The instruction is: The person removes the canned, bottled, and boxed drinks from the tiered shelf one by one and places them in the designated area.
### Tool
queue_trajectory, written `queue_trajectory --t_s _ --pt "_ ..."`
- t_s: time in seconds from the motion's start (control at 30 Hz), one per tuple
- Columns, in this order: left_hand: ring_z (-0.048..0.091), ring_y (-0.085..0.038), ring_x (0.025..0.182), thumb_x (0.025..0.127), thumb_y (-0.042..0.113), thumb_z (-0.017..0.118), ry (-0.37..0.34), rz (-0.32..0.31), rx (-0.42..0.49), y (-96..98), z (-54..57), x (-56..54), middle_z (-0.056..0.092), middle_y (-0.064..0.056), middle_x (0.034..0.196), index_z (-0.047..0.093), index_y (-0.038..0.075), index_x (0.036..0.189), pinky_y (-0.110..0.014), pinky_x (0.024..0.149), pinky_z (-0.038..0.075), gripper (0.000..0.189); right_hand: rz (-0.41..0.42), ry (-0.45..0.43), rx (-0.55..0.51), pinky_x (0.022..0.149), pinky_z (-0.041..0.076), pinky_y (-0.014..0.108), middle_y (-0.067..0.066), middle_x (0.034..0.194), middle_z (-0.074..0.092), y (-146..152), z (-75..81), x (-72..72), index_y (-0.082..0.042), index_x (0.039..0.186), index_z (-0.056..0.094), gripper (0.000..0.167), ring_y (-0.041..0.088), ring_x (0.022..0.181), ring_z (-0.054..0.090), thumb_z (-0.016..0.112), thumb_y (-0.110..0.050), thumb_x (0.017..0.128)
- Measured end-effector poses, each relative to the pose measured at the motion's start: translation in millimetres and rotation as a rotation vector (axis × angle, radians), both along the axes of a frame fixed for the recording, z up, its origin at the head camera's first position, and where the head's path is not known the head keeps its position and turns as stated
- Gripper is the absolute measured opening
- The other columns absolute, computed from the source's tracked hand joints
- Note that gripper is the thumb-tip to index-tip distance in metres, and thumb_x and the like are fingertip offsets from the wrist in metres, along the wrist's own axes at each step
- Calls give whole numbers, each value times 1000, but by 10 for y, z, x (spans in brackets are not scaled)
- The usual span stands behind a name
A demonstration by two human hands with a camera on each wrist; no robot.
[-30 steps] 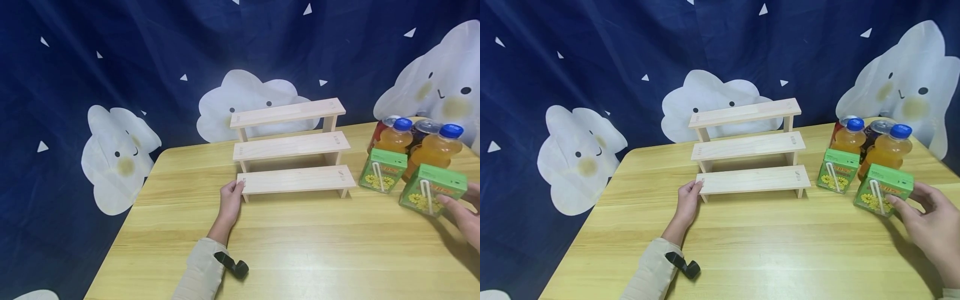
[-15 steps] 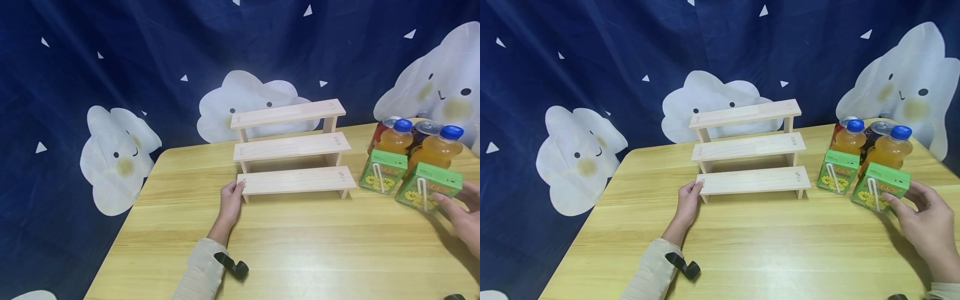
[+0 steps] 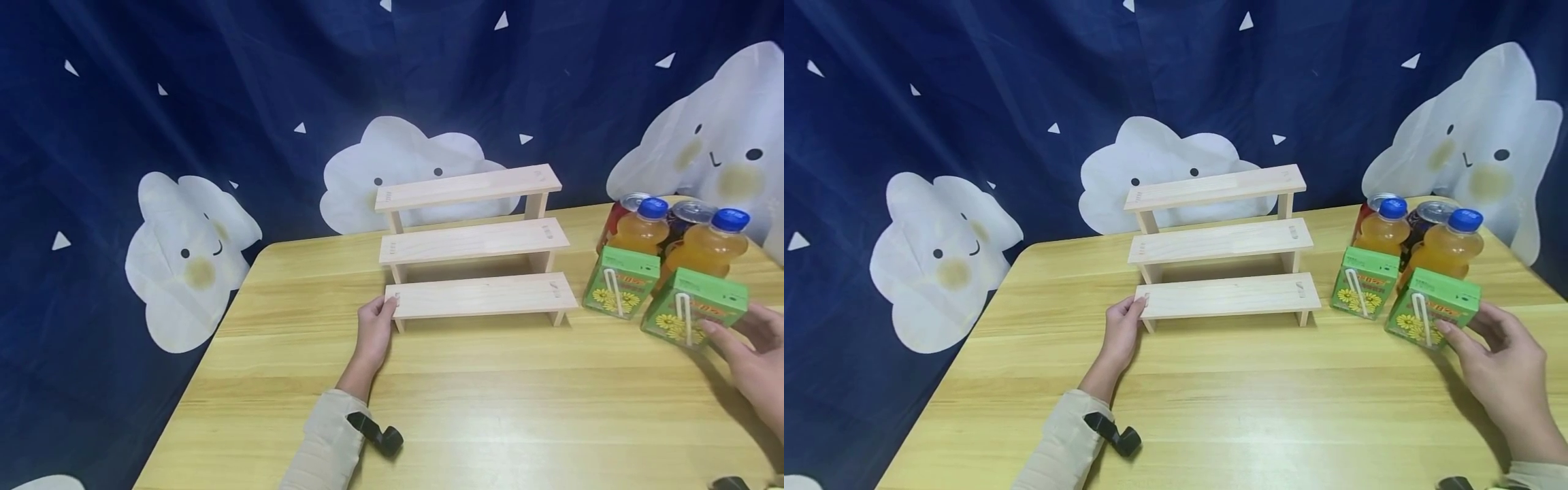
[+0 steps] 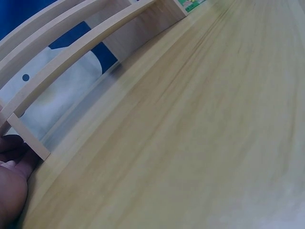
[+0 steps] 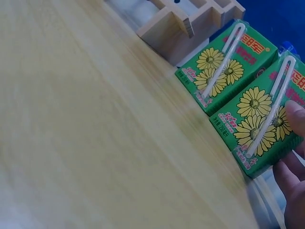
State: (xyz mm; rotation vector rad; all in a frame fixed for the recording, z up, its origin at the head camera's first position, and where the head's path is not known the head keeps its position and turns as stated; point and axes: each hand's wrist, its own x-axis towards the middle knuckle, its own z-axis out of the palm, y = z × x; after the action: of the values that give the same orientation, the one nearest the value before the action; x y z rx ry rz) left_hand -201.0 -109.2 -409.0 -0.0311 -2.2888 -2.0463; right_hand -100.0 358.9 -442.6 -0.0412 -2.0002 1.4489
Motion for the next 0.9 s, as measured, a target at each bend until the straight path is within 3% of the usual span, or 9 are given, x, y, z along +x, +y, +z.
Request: queue_trajectory --t_s 0.4,0.63,0.77,0.9 --pt "60 -12 91 95 13 51 -26 3 6 -32 -8 22 67 -18 101 65 -9 105 -23 85 51 28 -69 -16 44 84 40 0 -24 107 61 -53 5 -2 2 125 56 48 -9 99 56 58 19 80" --pt "58 -12 90 95 14 51 -14 2 -13 -6 4 -13 67 -16 98 65 -9 102 -24 85 51 28 -13 36 48 84 40 1 -21 110 62 -21 0 13 6 126 53 51 -8 103 56 55 24 79" --pt "59 -12 90 95 15 52 -19 0 3 -31 -117 -121 67 -14 97 66 -8 102 -24 85 51 28 -15 -5 30 83 40 0 -23 108 62 -20 24 8 2 127 54 51 -9 101 56 56 21 80" --pt "57 -12 88 95 17 52 -33 10 24 -85 -268 -199 66 -11 93 66 -7 99 -23 82 51 28 -72 -120 -107 82 39 -1 -25 110 57 10 79 27 -11 131 51 53 -11 102 52 60 12 84"
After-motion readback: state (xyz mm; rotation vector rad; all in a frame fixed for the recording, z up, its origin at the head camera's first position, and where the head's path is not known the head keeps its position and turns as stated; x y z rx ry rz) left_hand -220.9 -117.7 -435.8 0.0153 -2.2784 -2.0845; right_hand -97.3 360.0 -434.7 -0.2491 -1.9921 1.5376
